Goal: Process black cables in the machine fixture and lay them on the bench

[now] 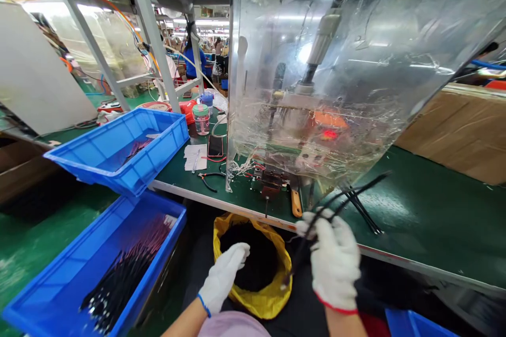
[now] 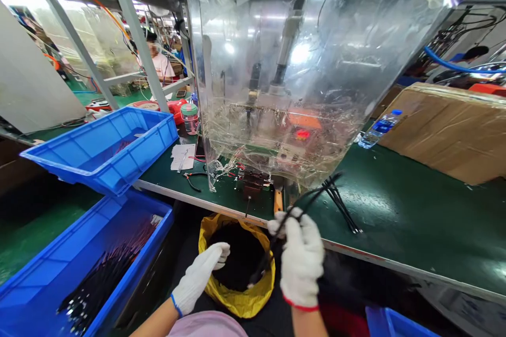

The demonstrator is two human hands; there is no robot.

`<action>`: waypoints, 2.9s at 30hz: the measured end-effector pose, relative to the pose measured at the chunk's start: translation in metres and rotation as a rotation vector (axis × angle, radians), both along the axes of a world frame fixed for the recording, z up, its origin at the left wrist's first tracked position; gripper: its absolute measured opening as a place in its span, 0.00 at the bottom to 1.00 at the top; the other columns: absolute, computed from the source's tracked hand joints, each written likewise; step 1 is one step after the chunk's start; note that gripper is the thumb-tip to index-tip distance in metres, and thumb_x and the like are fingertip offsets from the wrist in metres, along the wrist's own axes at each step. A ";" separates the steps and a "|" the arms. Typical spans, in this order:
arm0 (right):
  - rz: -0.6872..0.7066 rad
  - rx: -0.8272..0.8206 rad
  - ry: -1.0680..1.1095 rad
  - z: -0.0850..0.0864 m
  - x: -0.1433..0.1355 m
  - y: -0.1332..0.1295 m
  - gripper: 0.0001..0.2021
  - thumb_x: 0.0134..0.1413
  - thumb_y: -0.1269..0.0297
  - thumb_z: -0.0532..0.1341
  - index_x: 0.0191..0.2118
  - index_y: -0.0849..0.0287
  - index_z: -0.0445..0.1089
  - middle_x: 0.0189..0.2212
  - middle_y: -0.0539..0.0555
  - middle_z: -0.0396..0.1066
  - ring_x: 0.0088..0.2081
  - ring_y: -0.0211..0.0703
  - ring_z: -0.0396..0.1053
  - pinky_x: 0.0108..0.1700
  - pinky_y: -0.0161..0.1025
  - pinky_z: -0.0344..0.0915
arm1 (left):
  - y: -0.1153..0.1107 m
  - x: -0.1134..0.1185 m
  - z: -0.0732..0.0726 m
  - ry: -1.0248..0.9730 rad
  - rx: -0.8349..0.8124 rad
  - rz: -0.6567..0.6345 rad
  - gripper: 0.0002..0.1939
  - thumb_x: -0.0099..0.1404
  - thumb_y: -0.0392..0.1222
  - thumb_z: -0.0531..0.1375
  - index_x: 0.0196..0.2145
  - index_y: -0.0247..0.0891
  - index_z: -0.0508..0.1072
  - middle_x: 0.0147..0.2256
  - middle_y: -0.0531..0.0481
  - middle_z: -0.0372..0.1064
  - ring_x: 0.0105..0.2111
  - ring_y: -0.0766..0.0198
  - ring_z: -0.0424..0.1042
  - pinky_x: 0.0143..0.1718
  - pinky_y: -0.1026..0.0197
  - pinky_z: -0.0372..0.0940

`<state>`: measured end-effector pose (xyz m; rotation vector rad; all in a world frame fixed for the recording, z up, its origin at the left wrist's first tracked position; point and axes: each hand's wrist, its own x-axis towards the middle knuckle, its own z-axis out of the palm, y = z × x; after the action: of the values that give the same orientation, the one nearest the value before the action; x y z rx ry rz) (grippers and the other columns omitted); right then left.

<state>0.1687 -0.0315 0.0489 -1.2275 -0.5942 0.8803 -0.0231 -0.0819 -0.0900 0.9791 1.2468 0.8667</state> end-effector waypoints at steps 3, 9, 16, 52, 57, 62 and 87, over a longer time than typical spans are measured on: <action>0.248 -0.155 0.138 -0.044 -0.041 -0.013 0.24 0.41 0.51 0.69 0.44 0.56 0.68 0.32 0.53 0.76 0.26 0.42 0.73 0.27 0.38 0.71 | -0.004 0.000 -0.001 -0.050 0.043 -0.058 0.34 0.64 0.65 0.47 0.55 0.37 0.69 0.56 0.41 0.67 0.55 0.53 0.66 0.59 0.49 0.59; 0.391 -0.289 0.293 -0.085 -0.062 -0.004 0.30 0.33 0.50 0.73 0.42 0.61 0.67 0.29 0.54 0.76 0.24 0.42 0.73 0.23 0.35 0.69 | -0.030 -0.018 0.016 0.220 -0.006 -0.254 0.29 0.57 0.63 0.58 0.53 0.48 0.72 0.59 0.51 0.63 0.61 0.51 0.58 0.65 0.51 0.47; 0.435 -0.125 0.393 -0.048 -0.052 0.037 0.24 0.37 0.60 0.73 0.41 0.60 0.66 0.28 0.54 0.76 0.27 0.46 0.75 0.25 0.37 0.72 | 0.005 0.029 0.071 -0.080 -0.083 -0.243 0.14 0.61 0.47 0.54 0.38 0.36 0.73 0.29 0.48 0.74 0.27 0.64 0.72 0.33 0.60 0.68; 0.743 -0.351 0.497 -0.034 -0.045 0.084 0.18 0.59 0.58 0.57 0.23 0.64 0.70 0.31 0.63 0.77 0.27 0.45 0.75 0.31 0.40 0.74 | -0.001 -0.018 0.040 -0.087 -0.197 0.122 0.22 0.55 0.56 0.60 0.37 0.33 0.72 0.26 0.48 0.72 0.24 0.65 0.69 0.31 0.61 0.62; 0.706 -0.389 0.482 -0.027 -0.047 0.084 0.20 0.61 0.59 0.55 0.22 0.64 0.70 0.32 0.63 0.77 0.25 0.45 0.75 0.31 0.41 0.74 | 0.003 -0.019 0.042 -0.103 -0.179 0.138 0.21 0.56 0.55 0.60 0.37 0.33 0.72 0.26 0.49 0.71 0.25 0.67 0.68 0.30 0.62 0.61; 0.710 -0.389 0.472 -0.026 -0.048 0.084 0.20 0.62 0.59 0.54 0.22 0.64 0.70 0.32 0.63 0.77 0.27 0.45 0.75 0.32 0.41 0.74 | 0.002 -0.017 0.039 -0.104 -0.187 0.117 0.20 0.57 0.54 0.60 0.37 0.33 0.72 0.27 0.48 0.72 0.25 0.66 0.69 0.31 0.62 0.62; 0.873 -0.382 0.394 -0.042 -0.046 0.078 0.20 0.61 0.54 0.55 0.27 0.65 0.73 0.27 0.61 0.76 0.24 0.41 0.73 0.22 0.33 0.67 | 0.070 0.031 0.094 -0.245 -0.066 -0.147 0.24 0.51 0.58 0.65 0.33 0.34 0.71 0.23 0.49 0.72 0.22 0.66 0.71 0.28 0.62 0.69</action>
<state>0.1228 0.0463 0.0064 -1.0656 -0.6582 1.9910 0.0081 -0.0122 0.0043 0.8723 0.9769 0.7993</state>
